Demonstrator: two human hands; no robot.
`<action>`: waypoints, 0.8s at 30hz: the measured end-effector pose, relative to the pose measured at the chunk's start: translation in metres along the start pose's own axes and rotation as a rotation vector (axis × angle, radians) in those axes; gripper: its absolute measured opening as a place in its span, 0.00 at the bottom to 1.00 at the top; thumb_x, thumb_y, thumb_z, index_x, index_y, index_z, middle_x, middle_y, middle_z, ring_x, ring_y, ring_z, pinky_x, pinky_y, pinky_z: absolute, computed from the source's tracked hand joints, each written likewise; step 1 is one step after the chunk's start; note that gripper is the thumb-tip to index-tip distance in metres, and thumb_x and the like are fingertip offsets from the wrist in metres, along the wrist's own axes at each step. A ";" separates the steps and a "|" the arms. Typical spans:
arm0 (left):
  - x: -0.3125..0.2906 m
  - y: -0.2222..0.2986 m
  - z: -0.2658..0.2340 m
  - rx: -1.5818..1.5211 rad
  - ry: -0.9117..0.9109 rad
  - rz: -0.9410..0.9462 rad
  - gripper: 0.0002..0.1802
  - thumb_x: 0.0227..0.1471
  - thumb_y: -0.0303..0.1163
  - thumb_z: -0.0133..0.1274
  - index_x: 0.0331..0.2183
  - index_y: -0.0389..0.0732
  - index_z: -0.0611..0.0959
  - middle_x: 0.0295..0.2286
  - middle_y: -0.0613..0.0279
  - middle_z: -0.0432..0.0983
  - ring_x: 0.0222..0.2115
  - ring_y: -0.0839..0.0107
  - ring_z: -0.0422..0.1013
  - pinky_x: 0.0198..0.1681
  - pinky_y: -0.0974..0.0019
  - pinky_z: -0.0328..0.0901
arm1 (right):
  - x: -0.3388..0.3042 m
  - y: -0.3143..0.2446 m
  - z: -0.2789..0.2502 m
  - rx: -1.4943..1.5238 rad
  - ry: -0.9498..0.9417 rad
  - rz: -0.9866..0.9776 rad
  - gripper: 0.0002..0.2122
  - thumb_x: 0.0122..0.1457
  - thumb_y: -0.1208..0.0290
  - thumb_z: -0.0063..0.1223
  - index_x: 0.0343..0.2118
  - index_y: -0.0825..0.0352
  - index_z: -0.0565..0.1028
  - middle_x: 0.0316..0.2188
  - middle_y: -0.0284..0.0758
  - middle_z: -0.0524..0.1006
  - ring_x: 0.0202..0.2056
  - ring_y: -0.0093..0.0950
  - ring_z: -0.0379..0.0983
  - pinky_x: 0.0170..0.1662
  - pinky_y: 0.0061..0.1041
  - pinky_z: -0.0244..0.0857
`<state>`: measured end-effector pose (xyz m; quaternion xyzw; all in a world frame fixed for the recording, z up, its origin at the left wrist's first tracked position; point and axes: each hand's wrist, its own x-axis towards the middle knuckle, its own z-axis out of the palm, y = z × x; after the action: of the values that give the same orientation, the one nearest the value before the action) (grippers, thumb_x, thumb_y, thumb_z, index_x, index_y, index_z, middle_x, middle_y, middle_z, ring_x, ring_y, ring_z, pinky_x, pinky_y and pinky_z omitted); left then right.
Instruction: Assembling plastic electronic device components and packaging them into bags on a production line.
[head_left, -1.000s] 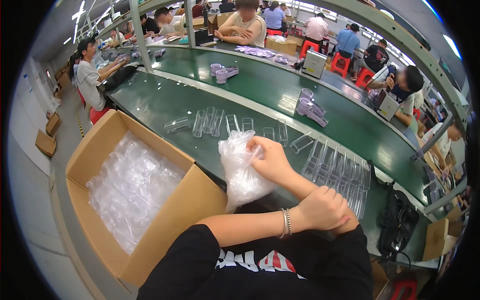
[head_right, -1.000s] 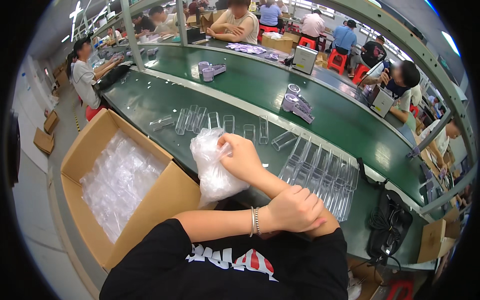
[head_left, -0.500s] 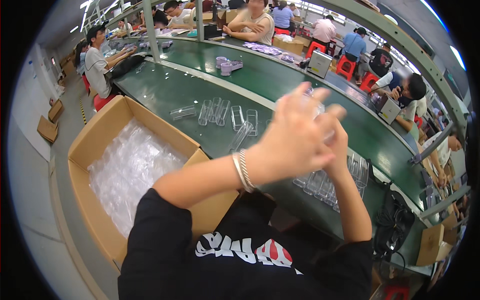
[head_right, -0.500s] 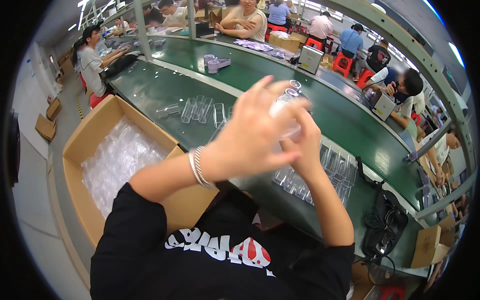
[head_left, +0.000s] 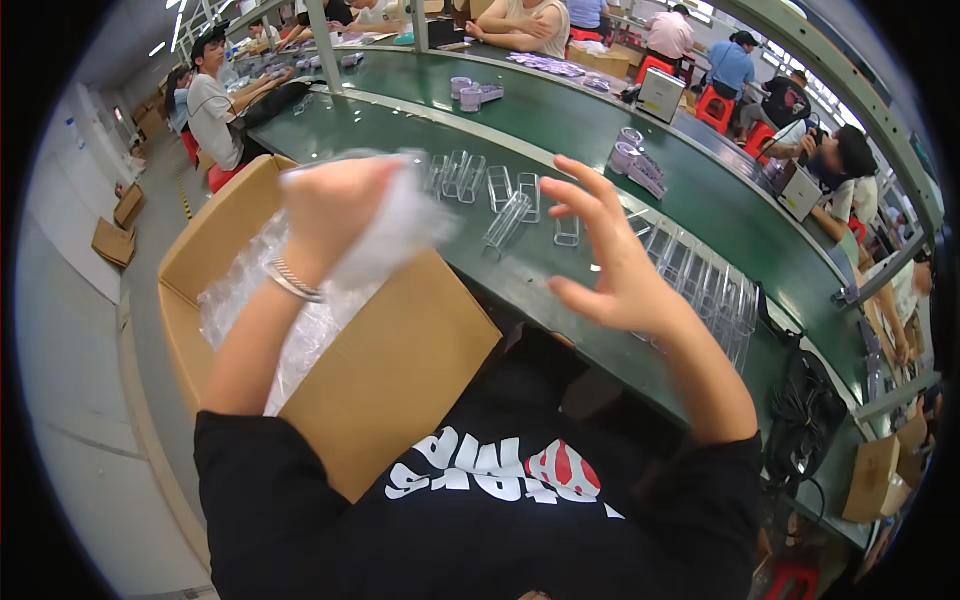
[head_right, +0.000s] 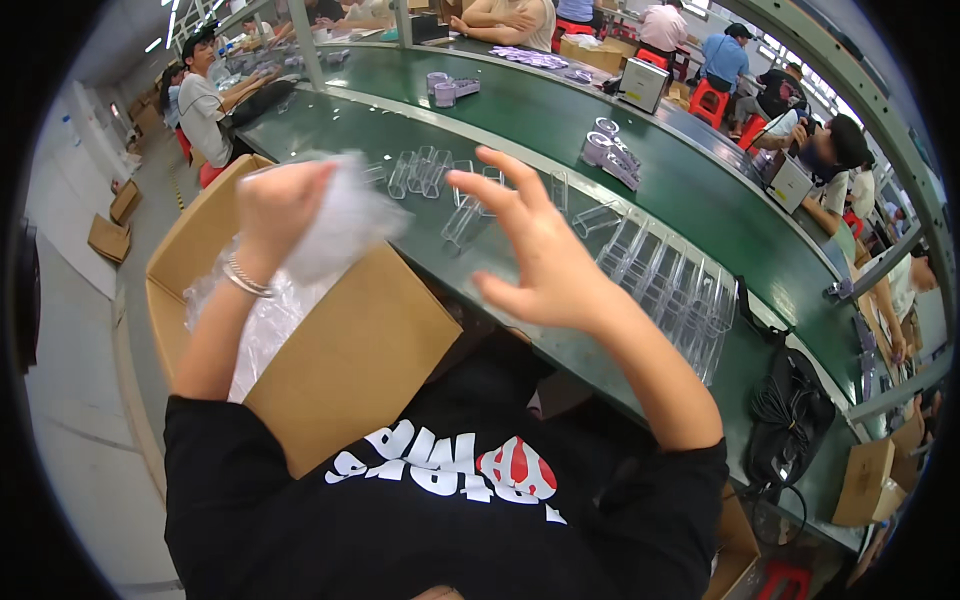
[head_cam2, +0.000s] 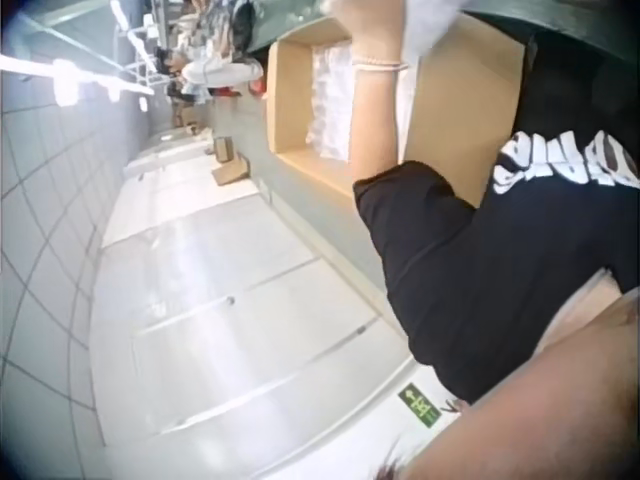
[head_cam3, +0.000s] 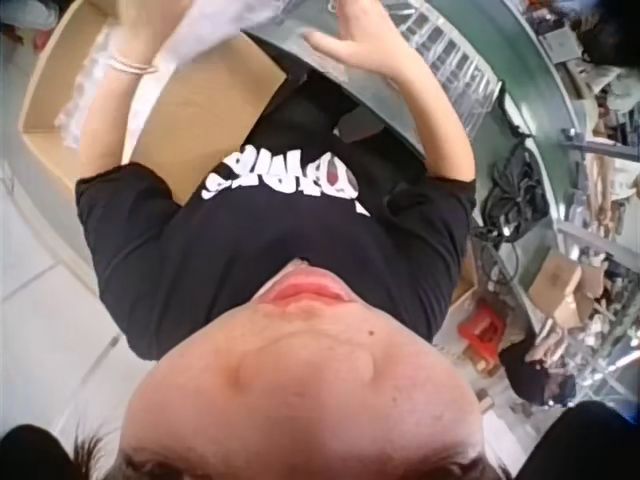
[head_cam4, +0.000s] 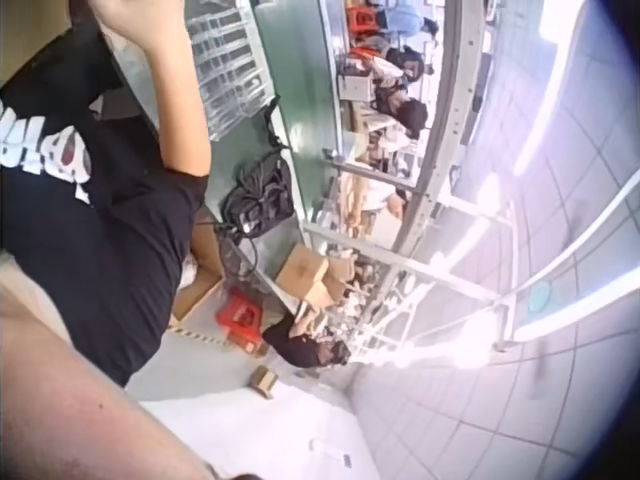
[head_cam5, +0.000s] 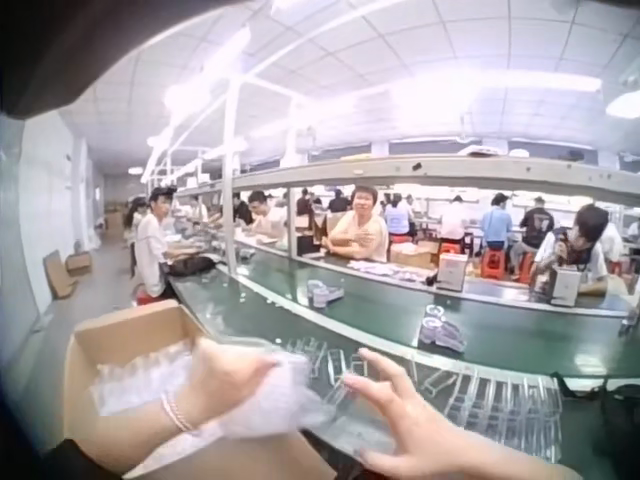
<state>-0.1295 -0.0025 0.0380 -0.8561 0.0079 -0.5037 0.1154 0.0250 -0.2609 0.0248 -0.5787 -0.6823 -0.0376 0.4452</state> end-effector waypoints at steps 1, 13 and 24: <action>-0.016 -0.028 -0.010 0.275 -0.106 -0.018 0.15 0.47 0.38 0.54 0.13 0.44 0.77 0.12 0.64 0.69 0.12 0.66 0.65 0.15 0.66 0.58 | -0.002 0.003 -0.006 -0.015 0.002 0.034 0.34 0.40 0.76 0.53 0.56 0.63 0.58 0.56 0.45 0.54 0.49 0.40 0.62 0.51 0.34 0.60; -0.112 -0.085 -0.026 0.018 -1.428 -0.571 0.28 0.47 0.55 0.49 0.31 0.36 0.82 0.36 0.43 0.74 0.40 0.51 0.70 0.45 0.55 0.64 | -0.045 0.030 -0.080 -0.178 -0.243 0.423 0.15 0.47 0.75 0.51 0.41 0.66 0.70 0.35 0.37 0.73 0.34 0.32 0.70 0.42 0.29 0.62; 0.109 -0.121 0.240 -0.116 -1.373 -0.169 0.24 0.48 0.48 0.49 0.38 0.37 0.79 0.35 0.47 0.76 0.38 0.54 0.72 0.42 0.57 0.66 | -0.163 -0.008 -0.063 -0.505 0.499 0.800 0.05 0.39 0.82 0.47 0.23 0.72 0.73 0.18 0.36 0.72 0.19 0.23 0.67 0.23 0.20 0.60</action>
<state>0.1195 0.1462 0.0452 -0.9835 -0.1066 0.1457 0.0085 0.0438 -0.4228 -0.0399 -0.8562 -0.2514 -0.1646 0.4204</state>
